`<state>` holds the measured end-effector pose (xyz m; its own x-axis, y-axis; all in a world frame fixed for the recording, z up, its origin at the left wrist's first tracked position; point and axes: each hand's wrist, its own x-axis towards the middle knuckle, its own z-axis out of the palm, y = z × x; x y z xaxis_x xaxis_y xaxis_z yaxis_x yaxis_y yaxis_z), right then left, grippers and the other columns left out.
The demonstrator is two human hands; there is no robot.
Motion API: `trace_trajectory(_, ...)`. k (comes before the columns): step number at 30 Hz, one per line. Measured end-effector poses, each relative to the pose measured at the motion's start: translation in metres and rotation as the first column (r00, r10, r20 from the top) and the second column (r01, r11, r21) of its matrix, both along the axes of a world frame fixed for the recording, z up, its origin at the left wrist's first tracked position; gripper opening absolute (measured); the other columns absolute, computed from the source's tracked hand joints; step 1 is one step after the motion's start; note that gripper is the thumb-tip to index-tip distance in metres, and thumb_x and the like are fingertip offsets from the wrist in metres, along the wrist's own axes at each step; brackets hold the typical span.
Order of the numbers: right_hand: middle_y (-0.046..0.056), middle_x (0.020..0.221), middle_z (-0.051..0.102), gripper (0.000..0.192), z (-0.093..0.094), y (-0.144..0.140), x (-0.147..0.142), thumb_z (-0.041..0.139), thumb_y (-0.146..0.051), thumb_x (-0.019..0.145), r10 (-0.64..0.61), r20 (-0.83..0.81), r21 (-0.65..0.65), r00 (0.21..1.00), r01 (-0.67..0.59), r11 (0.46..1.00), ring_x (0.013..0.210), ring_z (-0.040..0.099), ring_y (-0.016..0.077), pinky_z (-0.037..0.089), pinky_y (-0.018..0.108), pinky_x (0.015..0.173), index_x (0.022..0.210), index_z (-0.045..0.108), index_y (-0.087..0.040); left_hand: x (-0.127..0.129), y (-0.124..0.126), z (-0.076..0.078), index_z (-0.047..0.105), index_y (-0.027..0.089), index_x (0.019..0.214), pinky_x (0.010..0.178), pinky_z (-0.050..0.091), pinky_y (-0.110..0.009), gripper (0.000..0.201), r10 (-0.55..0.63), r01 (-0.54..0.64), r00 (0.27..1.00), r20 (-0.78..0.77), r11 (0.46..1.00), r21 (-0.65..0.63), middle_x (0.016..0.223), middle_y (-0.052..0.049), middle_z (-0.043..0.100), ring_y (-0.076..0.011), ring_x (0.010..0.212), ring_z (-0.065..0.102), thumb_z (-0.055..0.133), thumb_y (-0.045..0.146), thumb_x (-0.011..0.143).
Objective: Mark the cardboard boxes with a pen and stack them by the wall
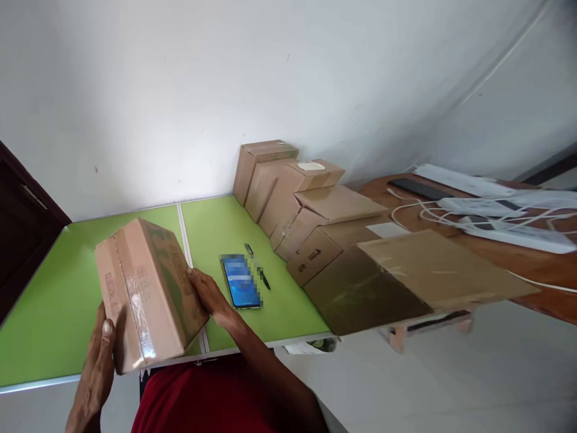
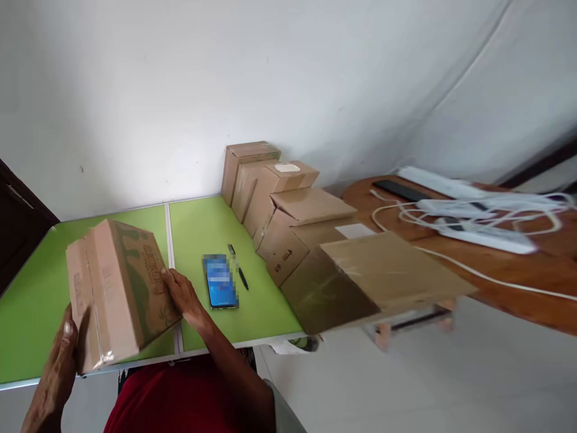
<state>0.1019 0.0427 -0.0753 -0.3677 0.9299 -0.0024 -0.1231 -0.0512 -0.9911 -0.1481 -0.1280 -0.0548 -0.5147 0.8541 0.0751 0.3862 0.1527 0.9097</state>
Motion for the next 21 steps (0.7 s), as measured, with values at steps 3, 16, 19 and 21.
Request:
trace_trajectory(3, 0.011, 0.137, 0.081, 0.082, -0.006, -0.006, -0.002, 0.067, -0.094, 0.091, -0.005, -0.022, -0.036, 1.0, 0.005, 0.999, 0.134, 0.069, 0.0361, 0.052, 0.049, 0.118, 0.134, 0.081, -0.026, 0.019, 0.004, 0.022, 0.038, 0.039, 0.18, 0.135, 0.034, -0.077, 0.093, -0.07, 0.067, 0.991, 0.114, 0.997, 0.025, 0.188, -0.011, 0.037, -0.0471, 0.173, 0.034, 0.041, 0.089, 0.102)
trace_trajectory(16, 0.008, 0.099, 0.077, 0.099, 0.016, -0.01, 0.019, 0.06, -0.102, 0.088, 0.121, -0.276, -0.111, 0.953, -0.157, 0.981, 0.078, 0.068, 0.023, 0.047, 0.03, 0.056, 0.148, 0.072, -0.024, 0.021, 0.038, 0.041, 0.031, 0.031, 0.182, 0.103, 0.065, -0.061, 0.102, -0.171, 0.169, 0.985, 0.0, 0.971, 0.169, 0.165, -0.021, 0.057, -0.0382, 0.126, 0.072, 0.035, 0.094, 0.101)
trace_trajectory(19, 0.012, 0.117, 0.078, 0.104, 0.021, -0.008, 0.023, 0.067, -0.1, 0.083, 0.166, -0.282, -0.061, 0.945, -0.19, 0.98, 0.092, 0.074, 0.0277, 0.054, 0.033, 0.063, 0.156, 0.064, -0.027, 0.0, 0.083, 0.055, 0.026, 0.032, 0.184, 0.126, 0.048, -0.069, 0.105, -0.09, 0.145, 0.975, -0.201, 0.95, 0.278, 0.182, -0.021, 0.038, -0.0445, 0.156, 0.054, 0.046, 0.092, 0.1)
trace_trajectory(21, 0.015, 0.134, 0.074, 0.112, 0.024, -0.01, 0.022, 0.078, -0.096, 0.078, 0.173, -0.261, -0.011, 0.95, -0.182, 0.983, 0.105, 0.075, 0.0308, 0.061, 0.037, 0.071, 0.165, 0.055, -0.029, -0.01, 0.114, 0.063, 0.038, 0.029, 0.178, 0.134, 0.038, -0.069, 0.102, -0.162, 0.24, 0.951, -0.264, 0.924, 0.297, 0.183, -0.02, 0.039, -0.0451, 0.166, 0.042, 0.05, 0.092, 0.099)
